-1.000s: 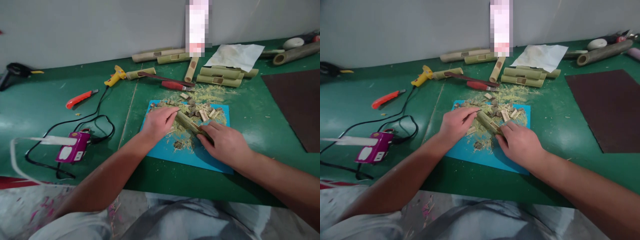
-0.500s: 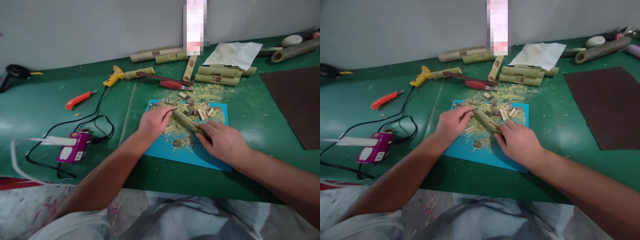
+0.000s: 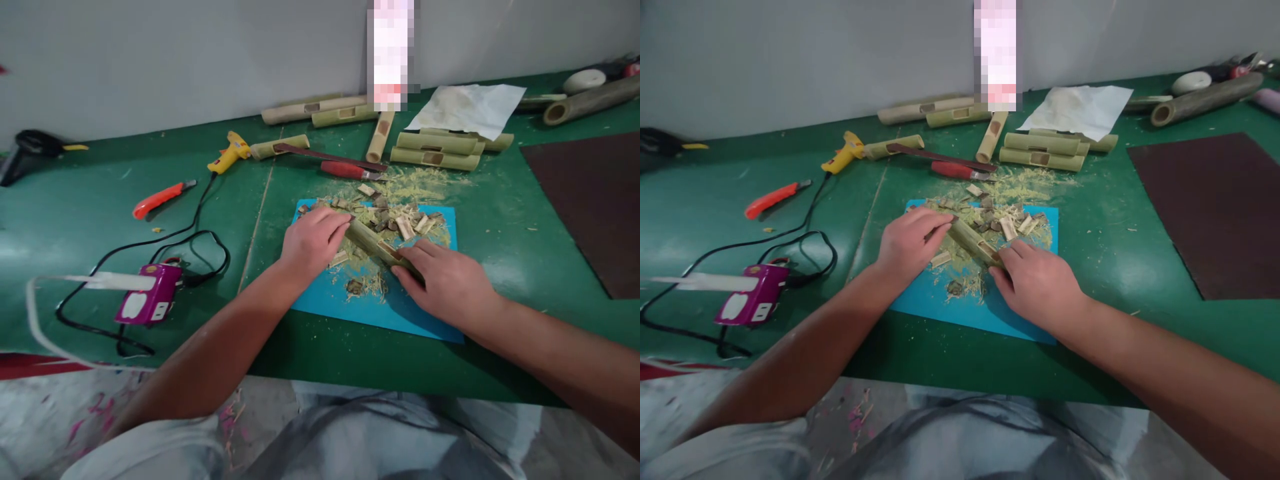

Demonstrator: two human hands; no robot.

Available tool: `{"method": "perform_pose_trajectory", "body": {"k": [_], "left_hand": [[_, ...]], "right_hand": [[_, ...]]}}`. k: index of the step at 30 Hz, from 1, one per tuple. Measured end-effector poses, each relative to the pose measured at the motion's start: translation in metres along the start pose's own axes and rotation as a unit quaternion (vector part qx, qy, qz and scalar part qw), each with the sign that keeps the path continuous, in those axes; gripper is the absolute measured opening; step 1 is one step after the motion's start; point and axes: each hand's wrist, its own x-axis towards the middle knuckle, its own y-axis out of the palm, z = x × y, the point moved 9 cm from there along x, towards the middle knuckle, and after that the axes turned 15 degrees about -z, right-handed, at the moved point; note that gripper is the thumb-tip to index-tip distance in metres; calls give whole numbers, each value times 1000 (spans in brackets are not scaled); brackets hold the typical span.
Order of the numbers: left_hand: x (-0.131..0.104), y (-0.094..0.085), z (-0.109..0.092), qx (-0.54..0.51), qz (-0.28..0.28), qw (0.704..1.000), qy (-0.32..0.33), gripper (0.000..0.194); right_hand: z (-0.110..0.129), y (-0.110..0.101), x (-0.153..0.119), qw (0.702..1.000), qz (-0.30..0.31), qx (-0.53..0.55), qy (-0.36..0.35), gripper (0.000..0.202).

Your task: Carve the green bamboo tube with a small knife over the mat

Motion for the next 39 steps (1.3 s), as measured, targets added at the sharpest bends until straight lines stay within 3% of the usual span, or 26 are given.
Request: {"method": "perform_pose_trajectory", "body": {"k": [9, 13, 18, 24, 28, 32, 37, 39], "left_hand": [[-5, 9, 4, -34, 35, 998, -27, 23], [-6, 7, 6, -56, 13, 998, -36, 20], [-3, 5, -3, -80, -15, 997, -6, 18], [-4, 15, -19, -88, 28, 993, 72, 26], [-4, 13, -15, -69, 5, 995, 65, 26], [-9, 18, -26, -82, 42, 992, 84, 28], [-5, 13, -21, -50, 5, 996, 69, 28], [-8, 17, -25, -54, 27, 995, 78, 30]], "right_hand": [[0, 0, 0, 1000, 1, 3, -2, 34], [0, 0, 0, 1000, 4, 5, -4, 33], [0, -1, 0, 1000, 3, 1, -1, 33], [1, 0, -1, 1000, -4, -7, -5, 33], [0, 2, 0, 1000, 2, -7, -4, 34], [0, 4, 0, 1000, 19, -16, 5, 35], [2, 6, -1, 999, 36, -8, 14, 36], [1, 7, -1, 999, 41, -6, 19, 36]]}}
